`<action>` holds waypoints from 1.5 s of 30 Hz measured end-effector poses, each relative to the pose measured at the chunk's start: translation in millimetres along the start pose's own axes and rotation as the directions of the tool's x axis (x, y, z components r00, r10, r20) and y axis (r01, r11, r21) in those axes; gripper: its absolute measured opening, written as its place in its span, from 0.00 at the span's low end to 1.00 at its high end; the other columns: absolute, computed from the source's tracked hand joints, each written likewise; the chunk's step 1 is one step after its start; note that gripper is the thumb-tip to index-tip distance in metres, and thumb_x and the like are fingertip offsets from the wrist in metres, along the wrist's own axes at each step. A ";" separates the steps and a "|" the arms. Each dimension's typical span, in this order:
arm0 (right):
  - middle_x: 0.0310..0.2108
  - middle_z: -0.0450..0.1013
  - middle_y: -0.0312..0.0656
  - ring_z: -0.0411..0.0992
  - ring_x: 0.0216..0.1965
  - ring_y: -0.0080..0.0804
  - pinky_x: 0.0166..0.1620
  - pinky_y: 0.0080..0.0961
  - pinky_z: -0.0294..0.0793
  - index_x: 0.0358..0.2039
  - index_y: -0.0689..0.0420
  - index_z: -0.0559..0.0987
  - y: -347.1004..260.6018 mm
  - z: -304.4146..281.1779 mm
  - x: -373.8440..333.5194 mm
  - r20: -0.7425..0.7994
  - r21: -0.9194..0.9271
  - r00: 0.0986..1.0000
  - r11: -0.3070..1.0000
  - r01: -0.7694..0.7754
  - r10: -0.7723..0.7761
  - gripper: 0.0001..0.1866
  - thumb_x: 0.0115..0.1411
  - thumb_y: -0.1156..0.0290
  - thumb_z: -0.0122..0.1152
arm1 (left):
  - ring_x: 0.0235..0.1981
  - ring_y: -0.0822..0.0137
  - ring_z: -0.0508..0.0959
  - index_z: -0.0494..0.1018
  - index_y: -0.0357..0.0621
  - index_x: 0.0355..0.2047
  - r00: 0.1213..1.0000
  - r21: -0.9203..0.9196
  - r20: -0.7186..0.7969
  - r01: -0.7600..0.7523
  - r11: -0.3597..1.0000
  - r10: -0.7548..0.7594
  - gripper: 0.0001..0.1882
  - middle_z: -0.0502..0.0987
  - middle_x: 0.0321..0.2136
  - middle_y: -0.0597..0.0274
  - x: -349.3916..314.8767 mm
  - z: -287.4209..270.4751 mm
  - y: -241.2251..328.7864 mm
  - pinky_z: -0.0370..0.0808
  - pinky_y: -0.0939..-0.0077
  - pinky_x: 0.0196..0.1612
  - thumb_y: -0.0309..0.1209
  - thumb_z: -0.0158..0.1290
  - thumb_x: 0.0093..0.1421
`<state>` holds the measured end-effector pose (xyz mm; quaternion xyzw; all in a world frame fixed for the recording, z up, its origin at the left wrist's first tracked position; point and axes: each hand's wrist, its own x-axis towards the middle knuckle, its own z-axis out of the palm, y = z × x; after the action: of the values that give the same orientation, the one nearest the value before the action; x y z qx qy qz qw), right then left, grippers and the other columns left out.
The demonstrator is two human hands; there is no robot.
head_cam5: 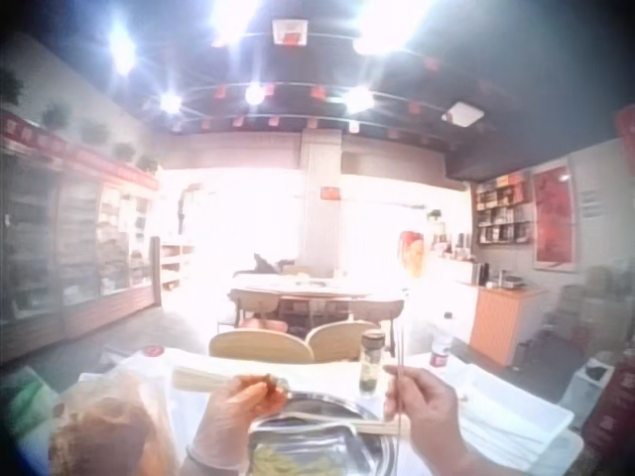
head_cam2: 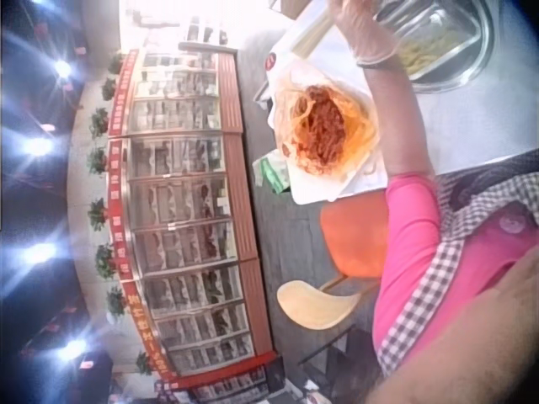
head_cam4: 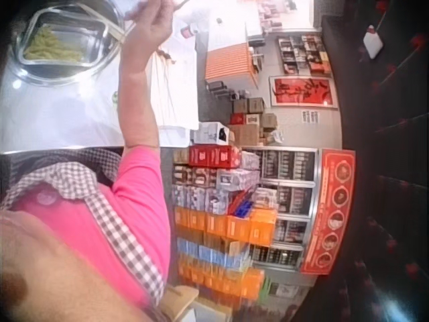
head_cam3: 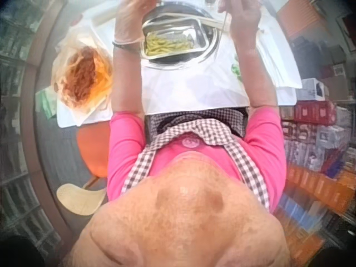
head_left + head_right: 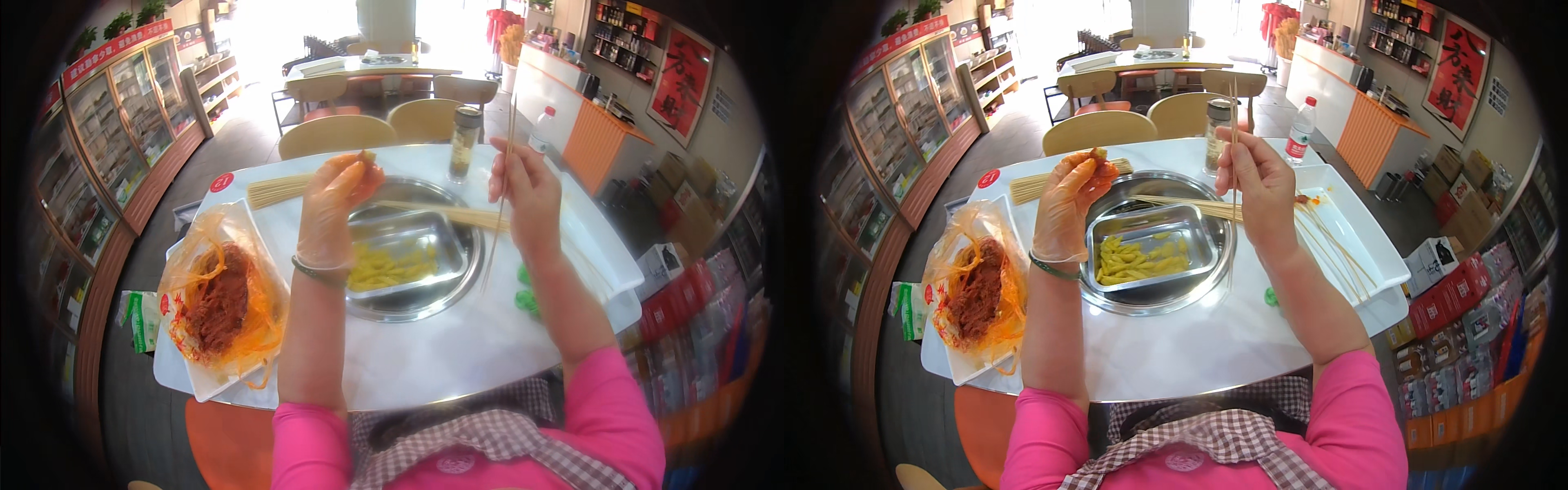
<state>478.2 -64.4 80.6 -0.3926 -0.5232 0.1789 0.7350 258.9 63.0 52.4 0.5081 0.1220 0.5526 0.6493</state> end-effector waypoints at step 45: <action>0.21 0.66 0.29 0.59 0.17 0.11 0.19 0.11 0.56 0.53 0.64 0.77 17.5 25.8 -66.1 0.348 0.013 0.827 0.880 -0.475 0.441 0.15 0.73 0.70 0.50 | 0.44 0.62 0.84 0.78 0.42 0.43 0.966 -0.108 0.228 0.149 0.983 -0.121 0.08 0.82 0.41 0.57 -16.4 27.8 -1.3 0.79 0.73 0.48 0.30 0.53 0.68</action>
<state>431.6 -87.9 29.3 -0.4332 -0.5213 0.4397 0.5893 273.8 34.8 57.4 0.5153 0.0487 0.4538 0.7254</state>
